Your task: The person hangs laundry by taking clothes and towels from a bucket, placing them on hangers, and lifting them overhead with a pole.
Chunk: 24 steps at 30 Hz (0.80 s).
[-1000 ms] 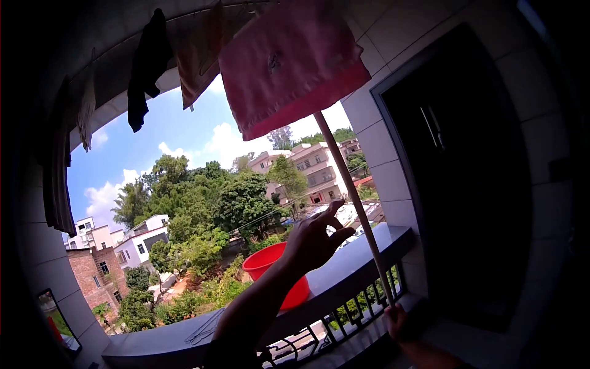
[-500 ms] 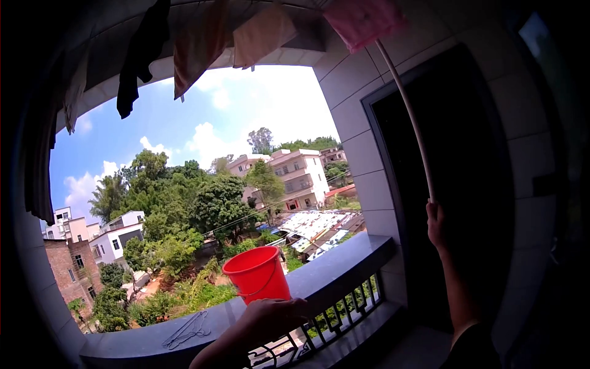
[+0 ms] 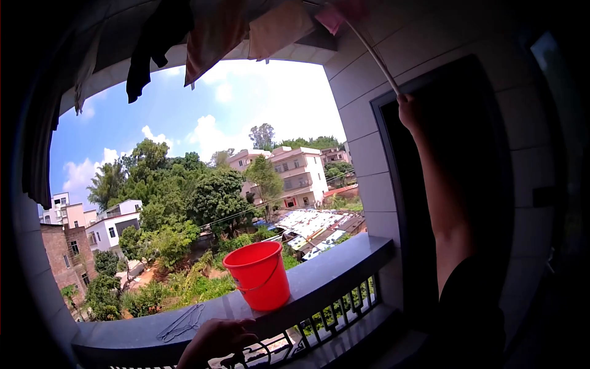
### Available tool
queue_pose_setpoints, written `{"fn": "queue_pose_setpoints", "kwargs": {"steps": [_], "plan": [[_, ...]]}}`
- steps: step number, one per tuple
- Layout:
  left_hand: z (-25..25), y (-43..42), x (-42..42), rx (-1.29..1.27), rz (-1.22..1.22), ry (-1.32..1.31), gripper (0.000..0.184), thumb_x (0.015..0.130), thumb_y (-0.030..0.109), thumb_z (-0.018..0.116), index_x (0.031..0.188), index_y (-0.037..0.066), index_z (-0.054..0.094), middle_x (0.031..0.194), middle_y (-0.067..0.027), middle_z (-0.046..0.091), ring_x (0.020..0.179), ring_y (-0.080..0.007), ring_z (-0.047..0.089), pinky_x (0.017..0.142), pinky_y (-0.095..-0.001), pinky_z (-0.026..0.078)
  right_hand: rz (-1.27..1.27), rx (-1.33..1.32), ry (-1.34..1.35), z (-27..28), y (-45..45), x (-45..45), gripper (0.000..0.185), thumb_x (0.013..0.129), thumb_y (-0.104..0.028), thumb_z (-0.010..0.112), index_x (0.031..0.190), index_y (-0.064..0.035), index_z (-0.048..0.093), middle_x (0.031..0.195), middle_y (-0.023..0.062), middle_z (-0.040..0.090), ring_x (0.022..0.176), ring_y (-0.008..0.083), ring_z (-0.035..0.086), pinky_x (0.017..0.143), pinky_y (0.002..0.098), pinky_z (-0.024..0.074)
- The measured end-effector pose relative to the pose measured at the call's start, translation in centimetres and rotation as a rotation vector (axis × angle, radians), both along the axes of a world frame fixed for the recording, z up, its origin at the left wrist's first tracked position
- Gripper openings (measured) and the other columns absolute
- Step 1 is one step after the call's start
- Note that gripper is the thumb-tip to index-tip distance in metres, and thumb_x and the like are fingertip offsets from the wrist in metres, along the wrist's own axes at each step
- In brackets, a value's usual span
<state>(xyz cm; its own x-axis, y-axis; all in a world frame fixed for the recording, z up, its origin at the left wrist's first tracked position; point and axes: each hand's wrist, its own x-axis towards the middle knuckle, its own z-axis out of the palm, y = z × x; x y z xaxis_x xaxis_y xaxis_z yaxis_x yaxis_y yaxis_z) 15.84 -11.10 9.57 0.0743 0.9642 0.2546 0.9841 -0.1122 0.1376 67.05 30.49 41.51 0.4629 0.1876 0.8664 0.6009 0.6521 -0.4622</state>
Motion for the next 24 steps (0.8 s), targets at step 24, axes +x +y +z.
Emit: {"fn": "queue_pose_setpoints", "kwargs": {"steps": [24], "plan": [[-14.2,-11.6,-6.2,0.069,0.281,-0.854,0.048,0.101,0.020,0.065,0.145,0.004,0.058,0.091,-0.0044,0.072,0.077,-0.0119,0.065,0.068,-0.0263,0.053,0.036,-0.153,-0.116,14.7,-5.5,-8.9,0.050,0.104,-0.036,0.043,0.131,-0.0013,0.067,0.124,0.0235,0.070,0.114,0.0374,0.070,0.097,0.0461,0.0564]]}}
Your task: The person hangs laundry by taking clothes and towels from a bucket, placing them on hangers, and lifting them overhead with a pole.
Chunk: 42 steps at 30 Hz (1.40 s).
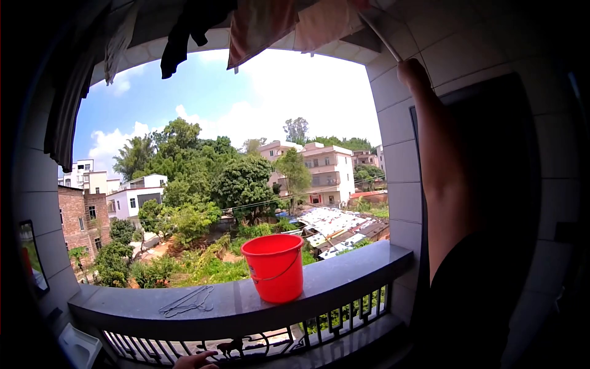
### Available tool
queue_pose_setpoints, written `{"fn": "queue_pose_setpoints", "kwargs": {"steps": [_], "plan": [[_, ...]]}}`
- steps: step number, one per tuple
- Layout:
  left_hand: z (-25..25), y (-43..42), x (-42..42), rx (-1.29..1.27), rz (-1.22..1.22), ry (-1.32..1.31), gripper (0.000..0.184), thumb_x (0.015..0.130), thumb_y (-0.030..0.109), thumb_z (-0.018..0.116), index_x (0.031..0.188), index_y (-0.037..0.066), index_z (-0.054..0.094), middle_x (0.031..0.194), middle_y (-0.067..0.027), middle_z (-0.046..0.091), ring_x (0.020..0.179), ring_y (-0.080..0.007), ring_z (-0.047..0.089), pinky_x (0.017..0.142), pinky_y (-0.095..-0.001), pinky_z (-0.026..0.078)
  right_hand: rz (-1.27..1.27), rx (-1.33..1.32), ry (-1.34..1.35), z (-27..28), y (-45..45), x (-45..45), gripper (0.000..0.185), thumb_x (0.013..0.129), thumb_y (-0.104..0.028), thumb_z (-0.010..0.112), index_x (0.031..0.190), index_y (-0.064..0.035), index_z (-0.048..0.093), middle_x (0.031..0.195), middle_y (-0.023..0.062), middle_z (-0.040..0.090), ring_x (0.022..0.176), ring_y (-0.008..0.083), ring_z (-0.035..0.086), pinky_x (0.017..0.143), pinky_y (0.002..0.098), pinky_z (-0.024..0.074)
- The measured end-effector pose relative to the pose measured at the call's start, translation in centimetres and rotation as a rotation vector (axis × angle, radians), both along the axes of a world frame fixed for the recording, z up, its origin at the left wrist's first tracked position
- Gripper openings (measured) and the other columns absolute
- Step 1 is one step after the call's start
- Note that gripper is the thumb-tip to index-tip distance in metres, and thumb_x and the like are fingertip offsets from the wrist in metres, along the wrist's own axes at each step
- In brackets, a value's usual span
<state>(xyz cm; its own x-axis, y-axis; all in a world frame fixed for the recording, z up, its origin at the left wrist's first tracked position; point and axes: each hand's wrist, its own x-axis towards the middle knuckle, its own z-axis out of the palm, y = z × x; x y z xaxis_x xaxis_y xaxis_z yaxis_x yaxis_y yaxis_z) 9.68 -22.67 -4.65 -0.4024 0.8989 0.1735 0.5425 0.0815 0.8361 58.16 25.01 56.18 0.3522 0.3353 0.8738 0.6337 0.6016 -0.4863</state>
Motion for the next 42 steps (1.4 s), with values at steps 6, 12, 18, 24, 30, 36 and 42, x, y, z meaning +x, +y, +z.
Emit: {"fn": "queue_pose_setpoints", "kwargs": {"steps": [6,12,18,24,30,36,42], "plan": [[-2.7,-1.6,-0.2,0.087,0.087,-0.141,0.049,0.105,0.022,0.063,0.148,0.002,0.053,0.101,-0.0100,0.076,0.077,-0.0144,0.070,0.069,-0.0268,0.057,-0.036,0.024,-0.030,-4.5,2.8,1.3,0.048,0.105,-0.037,0.044,0.127,-0.0012,0.068,0.121,0.0231,0.071,0.113,0.0378,0.069,0.099,0.0474,0.0546],[-1.7,-0.7,0.3,0.049,0.068,-0.203,0.049,0.105,0.022,0.063,0.149,0.003,0.053,0.102,-0.0094,0.075,0.079,-0.0143,0.070,0.070,-0.0266,0.057,0.014,0.055,0.009,-6.8,5.2,3.7,0.046,0.107,-0.039,0.045,0.125,-0.0045,0.069,0.121,0.0197,0.072,0.110,0.0374,0.070,0.096,0.0475,0.0547],[-1.9,2.0,0.5,0.014,0.033,-0.228,0.047,0.104,0.022,0.064,0.146,0.003,0.057,0.103,-0.0070,0.074,0.083,-0.0129,0.069,0.074,-0.0263,0.057,-0.012,0.093,-0.010,-8.0,6.5,5.1,0.044,0.106,-0.039,0.048,0.125,-0.0054,0.070,0.113,0.0189,0.074,0.102,0.0366,0.072,0.088,0.0462,0.0571],[-2.4,4.6,3.0,-0.036,-0.085,-0.218,0.047,0.102,0.021,0.067,0.143,0.001,0.059,0.096,-0.0045,0.072,0.079,-0.0113,0.067,0.069,-0.0273,0.056,0.452,0.036,0.321,-17.6,5.0,4.3,0.042,0.106,-0.041,0.051,0.117,-0.0041,0.070,0.076,0.0114,0.067,0.056,0.0199,0.061,0.047,0.0350,0.0467],[-3.4,8.7,5.4,-0.282,-0.104,-0.343,0.051,0.101,0.018,0.070,0.147,0.003,0.055,0.105,-0.0068,0.077,0.091,-0.0119,0.070,0.083,-0.0286,0.057,0.756,-0.041,0.449,-35.2,3.7,-1.8,0.043,0.108,-0.047,0.050,0.094,-0.0081,0.061,0.056,-0.0014,0.045,0.041,0.0085,0.041,0.037,0.0269,0.0339],[-4.2,13.0,7.6,-0.371,-0.319,-0.043,0.049,0.100,0.028,0.071,0.143,0.009,0.060,0.107,-0.0077,0.078,0.099,-0.0136,0.070,0.091,-0.0298,0.054,1.155,-0.405,0.601,-63.6,-2.2,-14.0,0.050,0.107,-0.051,0.050,0.078,-0.0126,0.042,0.056,-0.0031,0.035,0.041,0.0100,0.035,0.038,0.0273,0.0323],[-4.8,15.5,7.6,-0.462,-0.491,0.083,0.056,0.098,0.036,0.071,0.146,0.013,0.058,0.109,-0.0088,0.077,0.101,-0.0226,0.072,0.093,-0.0352,0.054,1.414,-0.899,0.452,-81.1,-14.0,-18.0,0.046,0.109,-0.040,0.054,0.075,-0.0109,0.043,0.056,-0.0023,0.037,0.041,0.0077,0.036,0.036,0.0267,0.0349]]}}
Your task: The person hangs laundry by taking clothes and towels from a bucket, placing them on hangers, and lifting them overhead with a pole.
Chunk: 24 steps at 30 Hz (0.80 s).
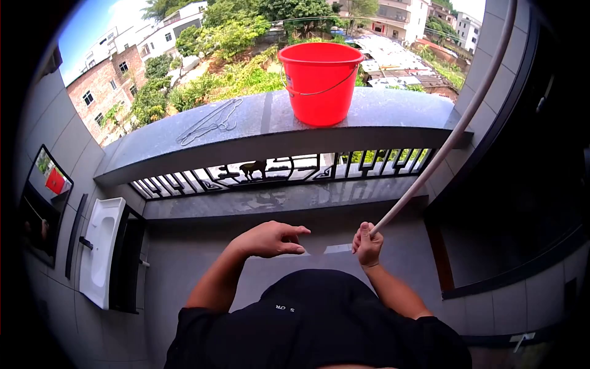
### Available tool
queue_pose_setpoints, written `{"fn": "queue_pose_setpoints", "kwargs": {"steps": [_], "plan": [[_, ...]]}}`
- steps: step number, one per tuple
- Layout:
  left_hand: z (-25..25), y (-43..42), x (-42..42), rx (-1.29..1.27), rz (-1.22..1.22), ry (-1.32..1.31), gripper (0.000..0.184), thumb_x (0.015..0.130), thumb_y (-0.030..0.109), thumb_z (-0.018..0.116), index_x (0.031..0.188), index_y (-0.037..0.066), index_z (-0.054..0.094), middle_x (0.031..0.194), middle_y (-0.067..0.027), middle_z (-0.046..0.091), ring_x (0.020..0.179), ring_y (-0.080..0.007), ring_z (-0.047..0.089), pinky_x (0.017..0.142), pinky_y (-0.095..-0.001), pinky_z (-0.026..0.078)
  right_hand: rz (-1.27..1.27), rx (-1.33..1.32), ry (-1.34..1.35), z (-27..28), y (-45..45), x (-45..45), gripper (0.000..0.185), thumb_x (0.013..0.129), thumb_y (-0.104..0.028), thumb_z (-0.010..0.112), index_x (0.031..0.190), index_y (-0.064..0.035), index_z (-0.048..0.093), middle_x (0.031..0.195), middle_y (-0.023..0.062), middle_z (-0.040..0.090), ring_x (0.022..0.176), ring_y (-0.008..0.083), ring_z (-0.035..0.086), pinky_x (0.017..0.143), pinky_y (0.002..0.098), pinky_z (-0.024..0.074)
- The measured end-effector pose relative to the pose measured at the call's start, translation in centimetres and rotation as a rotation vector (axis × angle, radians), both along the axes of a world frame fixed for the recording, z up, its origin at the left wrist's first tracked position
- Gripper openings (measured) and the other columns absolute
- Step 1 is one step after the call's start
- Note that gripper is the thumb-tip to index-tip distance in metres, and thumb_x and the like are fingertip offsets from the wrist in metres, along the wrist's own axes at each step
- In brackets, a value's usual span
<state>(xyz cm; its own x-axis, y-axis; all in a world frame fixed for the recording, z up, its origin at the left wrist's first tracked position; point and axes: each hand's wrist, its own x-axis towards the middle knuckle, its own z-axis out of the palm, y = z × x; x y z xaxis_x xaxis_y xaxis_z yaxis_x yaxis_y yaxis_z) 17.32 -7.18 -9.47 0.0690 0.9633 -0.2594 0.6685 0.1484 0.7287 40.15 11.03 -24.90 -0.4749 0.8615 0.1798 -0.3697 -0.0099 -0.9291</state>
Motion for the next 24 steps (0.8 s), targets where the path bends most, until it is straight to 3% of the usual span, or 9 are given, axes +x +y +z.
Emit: {"fn": "queue_pose_setpoints", "kwargs": {"steps": [3,5,9,10,13,14,15,18,24], "plan": [[-1.2,0.3,-2.1,0.003,0.007,0.002,0.065,0.097,0.037,0.072,0.152,0.012,0.050,0.115,-0.0111,0.074,0.104,-0.0240,0.072,0.094,-0.0378,0.055,0.092,-0.014,-0.189,-4.7,-1.6,-0.4,0.041,0.107,-0.037,0.059,0.077,-0.0108,0.050,0.058,-0.0030,0.042,0.044,0.0073,0.040,0.040,0.0252,0.0349],[-2.1,0.1,-3.9,-0.023,0.145,-0.096,0.094,0.095,0.040,0.076,0.165,0.016,0.019,0.139,-0.0193,0.060,0.116,-0.0276,0.067,0.101,-0.0385,0.053,0.113,0.146,-0.292,-7.8,-1.5,-1.7,0.039,0.106,-0.036,0.061,0.078,-0.0108,0.054,0.059,-0.0040,0.046,0.045,0.0074,0.040,0.042,0.0246,0.0346],[-4.6,-1.4,-9.1,0.323,0.492,-0.631,0.112,0.096,0.042,0.074,0.166,0.017,-0.010,0.149,-0.0230,0.049,0.130,-0.0297,0.058,0.107,-0.0412,0.049,0.145,0.565,-0.595,-7.0,-2.1,-4.9,0.045,0.101,-0.037,0.070,0.071,-0.0053,0.059,0.055,0.0058,0.053,0.047,0.0211,0.051,0.049,0.0352,0.0415],[-4.7,-1.9,-11.3,0.363,0.533,-0.782,0.117,0.094,0.044,0.076,0.165,0.016,-0.012,0.151,-0.0226,0.048,0.130,-0.0296,0.059,0.107,-0.0404,0.050,0.192,0.633,-0.668,-6.5,-2.4,-6.0,0.038,0.098,-0.035,0.072,0.074,-0.0085,0.061,0.058,0.0117,0.057,0.051,0.0317,0.059,0.051,0.0399,0.0465],[-6.1,-4.6,-16.2,0.447,0.703,-1.231,0.073,0.104,0.056,0.051,0.155,0.004,0.039,0.126,-0.0211,0.068,0.113,-0.0329,0.070,0.102,-0.0427,0.054,0.238,0.972,-0.701,-7.9,-2.2,-9.9,0.033,0.095,-0.034,0.073,0.075,-0.0107,0.060,0.062,0.0117,0.063,0.057,0.0362,0.063,0.051,0.0443,0.0486],[-7.0,-6.0,-17.4,0.387,0.817,-1.252,0.061,0.109,0.054,0.038,0.131,0.001,0.061,0.095,-0.0161,0.074,0.100,-0.0325,0.073,0.095,-0.0425,0.057,0.293,0.972,-0.772,-8.1,-2.2,-11.5,0.031,0.093,-0.034,0.074,0.078,-0.0116,0.059,0.064,0.0118,0.064,0.060,0.0377,0.064,0.053,0.0470,0.0499],[-6.7,-7.0,-18.1,0.398,0.854,-1.142,0.056,0.110,0.048,0.045,0.124,-0.003,0.063,0.074,-0.0101,0.069,0.086,-0.0274,0.073,0.085,-0.0377,0.057,0.426,0.967,-0.937,-7.9,-2.0,-13.1,0.025,0.090,-0.029,0.076,0.086,-0.0102,0.060,0.080,0.0122,0.068,0.074,0.0368,0.068,0.063,0.0471,0.0531],[-8.2,-9.5,-22.0,0.523,0.869,-0.943,0.045,0.111,0.037,0.049,0.117,-0.005,0.064,0.066,-0.0059,0.062,0.077,-0.0251,0.073,0.077,-0.0367,0.058,0.506,1.086,-1.052,-8.5,-1.5,-18.3,0.040,0.085,-0.017,0.078,0.121,-0.0074,0.063,0.113,0.0156,0.061,0.115,0.0365,0.061,0.090,0.0486,0.0529],[-9.2,-10.4,-29.1,0.744,1.398,-0.846,0.041,0.107,0.035,0.059,0.127,-0.001,0.061,0.065,-0.0017,0.056,0.061,-0.0140,0.061,0.071,-0.0361,0.060,0.748,1.084,-1.028,-5.8,0.8,-28.5,0.035,0.087,-0.020,0.074,0.119,-0.0063,0.069,0.112,0.0142,0.066,0.113,0.0335,0.063,0.095,0.0434,0.0536]]}}
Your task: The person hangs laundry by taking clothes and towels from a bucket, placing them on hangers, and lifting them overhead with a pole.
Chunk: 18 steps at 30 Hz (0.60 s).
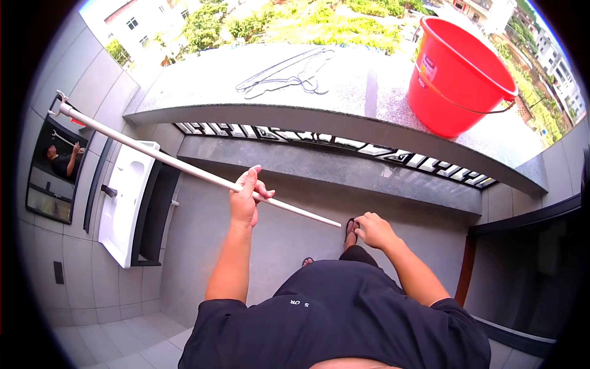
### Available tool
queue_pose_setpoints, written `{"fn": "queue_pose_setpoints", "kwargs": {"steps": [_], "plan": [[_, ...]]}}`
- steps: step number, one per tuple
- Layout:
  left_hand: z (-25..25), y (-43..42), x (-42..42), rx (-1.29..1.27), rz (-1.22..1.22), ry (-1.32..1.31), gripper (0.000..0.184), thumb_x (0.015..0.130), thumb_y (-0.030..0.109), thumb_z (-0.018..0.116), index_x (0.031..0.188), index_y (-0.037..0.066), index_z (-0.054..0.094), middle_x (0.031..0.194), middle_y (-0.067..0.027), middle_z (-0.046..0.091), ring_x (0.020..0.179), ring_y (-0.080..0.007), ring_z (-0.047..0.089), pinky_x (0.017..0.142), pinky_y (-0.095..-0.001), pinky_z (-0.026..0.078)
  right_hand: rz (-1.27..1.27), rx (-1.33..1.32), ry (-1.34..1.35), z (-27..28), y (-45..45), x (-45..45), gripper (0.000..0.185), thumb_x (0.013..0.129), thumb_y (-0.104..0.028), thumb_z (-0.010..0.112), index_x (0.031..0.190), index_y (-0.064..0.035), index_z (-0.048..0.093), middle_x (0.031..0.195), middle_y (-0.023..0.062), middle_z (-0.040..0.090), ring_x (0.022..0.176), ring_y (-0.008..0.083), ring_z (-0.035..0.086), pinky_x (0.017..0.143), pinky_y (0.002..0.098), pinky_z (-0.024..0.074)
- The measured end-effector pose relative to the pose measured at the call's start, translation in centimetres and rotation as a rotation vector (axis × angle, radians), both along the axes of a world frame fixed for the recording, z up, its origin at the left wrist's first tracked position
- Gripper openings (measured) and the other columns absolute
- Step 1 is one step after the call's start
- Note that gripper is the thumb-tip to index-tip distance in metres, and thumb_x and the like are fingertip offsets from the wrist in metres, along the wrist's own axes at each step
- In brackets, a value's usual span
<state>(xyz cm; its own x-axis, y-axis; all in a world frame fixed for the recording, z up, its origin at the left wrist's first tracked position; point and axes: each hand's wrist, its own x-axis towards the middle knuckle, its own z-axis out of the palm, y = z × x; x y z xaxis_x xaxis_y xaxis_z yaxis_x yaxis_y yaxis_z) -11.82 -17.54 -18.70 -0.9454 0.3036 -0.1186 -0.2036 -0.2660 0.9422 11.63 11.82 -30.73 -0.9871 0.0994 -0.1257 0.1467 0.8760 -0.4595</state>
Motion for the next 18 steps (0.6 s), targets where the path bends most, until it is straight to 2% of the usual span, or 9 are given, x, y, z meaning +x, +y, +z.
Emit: {"fn": "queue_pose_setpoints", "kwargs": {"steps": [2,5,7,8,11,13,14,18], "plan": [[-0.8,-0.2,-0.9,0.035,0.145,0.059,0.042,0.106,0.033,0.062,0.131,0.000,0.059,0.070,-0.0017,0.057,0.059,-0.0126,0.057,0.070,-0.0358,0.060,0.122,0.044,0.043,1.0,2.2,-4.7,0.028,0.090,-0.023,0.072,0.112,-0.0063,0.072,0.105,0.0127,0.069,0.107,0.0323,0.065,0.094,0.0437,0.0539],[0.6,-1.0,-1.6,0.147,0.440,-0.020,0.044,0.106,0.045,0.059,0.116,0.002,0.063,0.058,0.0026,0.043,0.047,-0.0087,0.040,0.052,-0.0275,0.046,0.239,0.078,0.245,4.0,5.2,-12.8,0.022,0.090,-0.020,0.072,0.104,-0.0041,0.071,0.099,0.0138,0.068,0.099,0.0334,0.067,0.088,0.0448,0.0550],[0.9,-1.6,-1.1,0.118,0.557,0.002,0.049,0.106,0.052,0.055,0.105,0.004,0.064,0.053,0.0035,0.035,0.042,-0.0080,0.030,0.045,-0.0265,0.036,0.292,0.005,0.478,6.0,6.6,-18.6,0.018,0.090,-0.018,0.071,0.102,-0.0045,0.071,0.096,0.0137,0.068,0.096,0.0336,0.066,0.085,0.0444,0.0547],[1.1,-1.5,-0.8,0.119,0.598,0.013,0.052,0.106,0.054,0.053,0.100,0.004,0.064,0.051,0.0033,0.032,0.040,-0.0084,0.027,0.042,-0.0273,0.034,0.300,-0.022,0.555,7.7,7.0,-21.5,0.017,0.090,-0.018,0.071,0.101,-0.0046,0.071,0.095,0.0131,0.067,0.095,0.0329,0.066,0.085,0.0438,0.0547],[1.3,-0.9,-0.1,-0.003,0.761,0.097,0.053,0.106,0.054,0.053,0.099,0.003,0.064,0.052,0.0031,0.033,0.041,-0.0084,0.028,0.043,-0.0271,0.035,0.312,-0.006,0.637,10.9,8.2,-30.0,0.019,0.090,-0.020,0.072,0.099,-0.0039,0.068,0.098,0.0133,0.065,0.096,0.0326,0.066,0.086,0.0439,0.0556],[2.7,0.3,1.2,-0.064,0.778,0.125,0.054,0.108,0.051,0.050,0.102,0.000,0.064,0.054,0.0020,0.037,0.044,-0.0083,0.032,0.047,-0.0269,0.039,0.291,0.051,0.616,10.6,8.8,-36.5,0.026,0.089,-0.023,0.073,0.103,-0.0012,0.067,0.111,0.0179,0.064,0.109,0.0351,0.063,0.091,0.0444,0.0556],[3.0,0.9,1.8,-0.109,0.781,0.142,0.053,0.109,0.050,0.050,0.103,-0.001,0.064,0.054,0.0016,0.038,0.045,-0.0083,0.033,0.048,-0.0268,0.040,0.293,0.139,0.470,11.2,8.8,-39.3,0.043,0.092,-0.028,0.073,0.125,-0.0019,0.063,0.128,0.0186,0.061,0.121,0.0364,0.059,0.100,0.0441,0.0521],[2.5,0.4,4.6,-0.298,0.742,0.168,0.050,0.111,0.043,0.048,0.105,-0.004,0.065,0.058,-0.0002,0.044,0.049,-0.0090,0.039,0.052,-0.0266,0.044,0.292,0.223,0.486,8.9,7.6,-48.4,0.074,0.092,-0.053,0.068,0.143,-0.0023,0.052,0.142,0.0215,0.054,0.134,0.0384,0.050,0.114,0.0476,0.0403]]}}
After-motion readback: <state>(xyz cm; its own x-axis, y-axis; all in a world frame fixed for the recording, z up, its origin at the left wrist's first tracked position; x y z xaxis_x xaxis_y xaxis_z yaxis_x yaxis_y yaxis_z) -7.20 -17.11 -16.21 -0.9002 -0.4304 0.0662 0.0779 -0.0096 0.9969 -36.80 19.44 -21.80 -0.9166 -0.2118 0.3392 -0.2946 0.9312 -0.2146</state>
